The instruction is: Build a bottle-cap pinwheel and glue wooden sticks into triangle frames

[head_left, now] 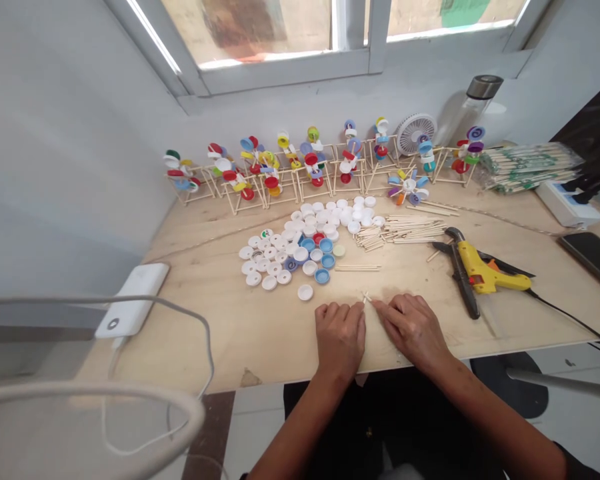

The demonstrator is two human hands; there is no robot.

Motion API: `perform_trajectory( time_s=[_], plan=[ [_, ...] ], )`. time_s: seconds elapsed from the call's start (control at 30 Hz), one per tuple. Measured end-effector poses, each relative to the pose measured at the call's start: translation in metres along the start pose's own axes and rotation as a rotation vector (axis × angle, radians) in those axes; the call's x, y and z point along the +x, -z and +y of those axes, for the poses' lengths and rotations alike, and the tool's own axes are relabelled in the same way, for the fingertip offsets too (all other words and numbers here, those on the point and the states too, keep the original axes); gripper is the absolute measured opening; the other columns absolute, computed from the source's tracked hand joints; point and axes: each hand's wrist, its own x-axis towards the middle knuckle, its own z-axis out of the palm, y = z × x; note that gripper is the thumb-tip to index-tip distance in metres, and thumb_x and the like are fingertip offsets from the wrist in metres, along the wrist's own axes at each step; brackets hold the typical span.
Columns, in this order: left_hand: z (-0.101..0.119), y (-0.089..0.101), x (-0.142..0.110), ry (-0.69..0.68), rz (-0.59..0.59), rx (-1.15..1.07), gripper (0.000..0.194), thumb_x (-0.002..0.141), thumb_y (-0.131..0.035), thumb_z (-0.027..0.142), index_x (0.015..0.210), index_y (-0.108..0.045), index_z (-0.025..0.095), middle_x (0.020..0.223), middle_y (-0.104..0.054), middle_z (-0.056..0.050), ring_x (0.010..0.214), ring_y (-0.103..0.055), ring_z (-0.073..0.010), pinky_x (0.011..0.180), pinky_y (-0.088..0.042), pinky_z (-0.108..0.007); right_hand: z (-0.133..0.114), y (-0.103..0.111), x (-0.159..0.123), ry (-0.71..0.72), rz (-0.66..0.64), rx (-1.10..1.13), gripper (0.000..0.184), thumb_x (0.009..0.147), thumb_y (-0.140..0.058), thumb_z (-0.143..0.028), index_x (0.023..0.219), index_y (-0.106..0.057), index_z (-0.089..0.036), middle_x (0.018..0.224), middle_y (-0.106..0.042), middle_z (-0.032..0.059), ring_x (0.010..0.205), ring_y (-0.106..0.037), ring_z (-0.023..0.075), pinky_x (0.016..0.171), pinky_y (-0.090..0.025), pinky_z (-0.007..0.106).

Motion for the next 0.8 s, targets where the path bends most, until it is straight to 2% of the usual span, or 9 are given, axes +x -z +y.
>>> perform_trajectory(
  time_s=[0.13,0.23,0.37,0.47,0.57,0.7,0.8],
  plan=[
    [-0.001,0.003,-0.002,0.014,0.016,-0.021,0.017,0.084,-0.054,0.018,0.096,-0.065,0.02,0.073,-0.067,-0.003,0.07,-0.055,-0.0183,0.076,-0.034,-0.037,0.005,0.004,-0.002,-0.02,0.004,0.068,0.026,0.092,-0.046,-0.024,0.109,-0.065,-0.018,0.074,-0.058,0.0045,0.072,-0.052,0.0158,0.069,-0.035,0.031],
    [-0.008,0.011,-0.007,0.069,0.049,-0.082,0.017,0.085,-0.052,0.018,0.096,-0.065,0.02,0.075,-0.068,-0.002,0.07,-0.056,-0.0177,0.077,-0.036,-0.036,0.014,0.01,-0.006,-0.096,0.023,0.137,0.028,0.092,-0.046,-0.026,0.111,-0.064,-0.018,0.078,-0.06,0.0049,0.075,-0.055,0.0164,0.07,-0.038,0.031],
    [-0.021,0.025,-0.018,0.148,0.085,-0.132,0.017,0.086,-0.049,0.016,0.091,-0.064,0.02,0.075,-0.068,-0.002,0.069,-0.058,-0.0171,0.077,-0.038,-0.036,0.028,0.018,-0.014,-0.188,0.065,0.192,0.025,0.091,-0.046,-0.026,0.106,-0.065,-0.019,0.078,-0.061,0.0045,0.074,-0.057,0.0169,0.069,-0.041,0.031],
    [-0.025,0.033,-0.025,0.163,0.086,-0.138,0.016,0.085,-0.048,0.017,0.086,-0.064,0.02,0.073,-0.068,-0.001,0.068,-0.059,-0.0165,0.076,-0.039,-0.035,0.036,0.021,-0.013,-0.196,0.063,0.186,0.024,0.091,-0.046,-0.027,0.103,-0.065,-0.02,0.076,-0.062,0.0039,0.074,-0.058,0.0169,0.069,-0.042,0.03],
    [-0.025,0.035,-0.029,0.173,0.068,-0.133,0.016,0.085,-0.048,0.017,0.082,-0.064,0.02,0.072,-0.068,-0.001,0.067,-0.059,-0.0163,0.076,-0.04,-0.036,0.041,0.021,0.0,-0.161,0.037,0.136,0.021,0.089,-0.047,-0.026,0.096,-0.067,-0.02,0.077,-0.063,0.0041,0.074,-0.058,0.0167,0.069,-0.041,0.03],
    [-0.024,0.034,-0.031,0.177,0.045,-0.133,0.015,0.085,-0.049,0.016,0.084,-0.063,0.021,0.073,-0.068,-0.001,0.068,-0.06,-0.0164,0.079,-0.039,-0.037,0.043,0.013,0.031,-0.099,-0.029,0.058,0.019,0.089,-0.048,-0.023,0.084,-0.066,-0.019,0.079,-0.065,0.0043,0.076,-0.057,0.0165,0.069,-0.037,0.029],
    [-0.025,0.033,-0.031,0.175,0.056,-0.14,0.016,0.084,-0.048,0.014,0.083,-0.063,0.021,0.072,-0.068,0.0,0.068,-0.059,-0.0162,0.078,-0.039,-0.036,0.042,0.004,0.055,-0.068,-0.072,0.029,0.016,0.087,-0.05,-0.02,0.083,-0.065,-0.019,0.079,-0.065,0.0037,0.077,-0.056,0.0163,0.069,-0.034,0.029]
  ],
)
